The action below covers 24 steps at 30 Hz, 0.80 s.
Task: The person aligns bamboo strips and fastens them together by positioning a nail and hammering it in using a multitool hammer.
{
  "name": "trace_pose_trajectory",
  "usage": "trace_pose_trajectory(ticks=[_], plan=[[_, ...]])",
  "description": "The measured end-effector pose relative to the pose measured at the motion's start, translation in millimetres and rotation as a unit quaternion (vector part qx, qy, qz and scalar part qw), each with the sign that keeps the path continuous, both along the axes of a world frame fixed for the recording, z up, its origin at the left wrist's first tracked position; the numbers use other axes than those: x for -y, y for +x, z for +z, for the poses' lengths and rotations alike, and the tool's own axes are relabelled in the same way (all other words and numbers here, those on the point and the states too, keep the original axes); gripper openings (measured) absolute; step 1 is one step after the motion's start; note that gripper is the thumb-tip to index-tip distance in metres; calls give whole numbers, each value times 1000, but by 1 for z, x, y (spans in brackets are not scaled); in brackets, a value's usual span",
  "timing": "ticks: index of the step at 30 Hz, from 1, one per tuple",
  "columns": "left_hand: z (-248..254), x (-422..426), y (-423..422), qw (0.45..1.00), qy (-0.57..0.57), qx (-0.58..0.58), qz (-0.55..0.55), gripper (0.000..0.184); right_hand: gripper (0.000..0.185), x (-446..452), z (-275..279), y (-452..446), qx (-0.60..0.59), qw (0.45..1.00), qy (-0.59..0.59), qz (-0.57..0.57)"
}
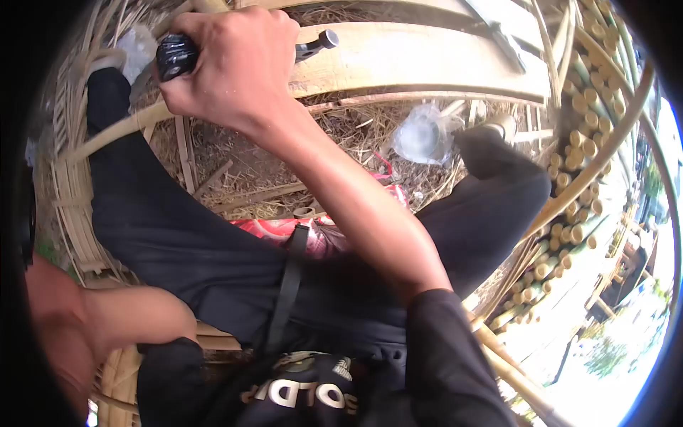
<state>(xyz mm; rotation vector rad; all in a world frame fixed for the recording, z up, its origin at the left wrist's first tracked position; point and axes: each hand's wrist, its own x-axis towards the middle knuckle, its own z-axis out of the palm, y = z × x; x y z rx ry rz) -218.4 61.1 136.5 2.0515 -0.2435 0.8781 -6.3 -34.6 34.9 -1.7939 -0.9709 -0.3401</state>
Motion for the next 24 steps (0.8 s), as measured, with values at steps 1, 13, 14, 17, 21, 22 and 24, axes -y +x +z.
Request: trace_pose_trajectory(ticks=[1, 13, 14, 17, 21, 22, 24], plan=[[-3, 4, -1, 1000, 2, 0, 5, 33, 18, 1, 5, 6, 11, 1000, 3, 0], [-6, 9, -10, 1000, -6, -4, 27, 35, 26, 19, 15, 9, -153, 980, 121, 33], [-6, 8, -12, 1000, -8, -4, 30, 35, 28, 26, 20, 11, -128, 987, 85, 39], [-7, 6, -18, 999, -6, -3, 41, 35, 26, 38, 32, 12, -283, 947, 135, 65], [-7, 4, -20, 999, -14, 0, 48, 36, 27, 40, 31, 16, 2, 998, 56, -8], [-6, 2, -23, 999, -14, -3, 45, 37, 25, 36, 23, 12, -10, 1000, 27, -1], [-7, 1, -23, 999, -15, -2, 46, 37, 15, 24, 2, 14, 7, 996, 6, 86]])
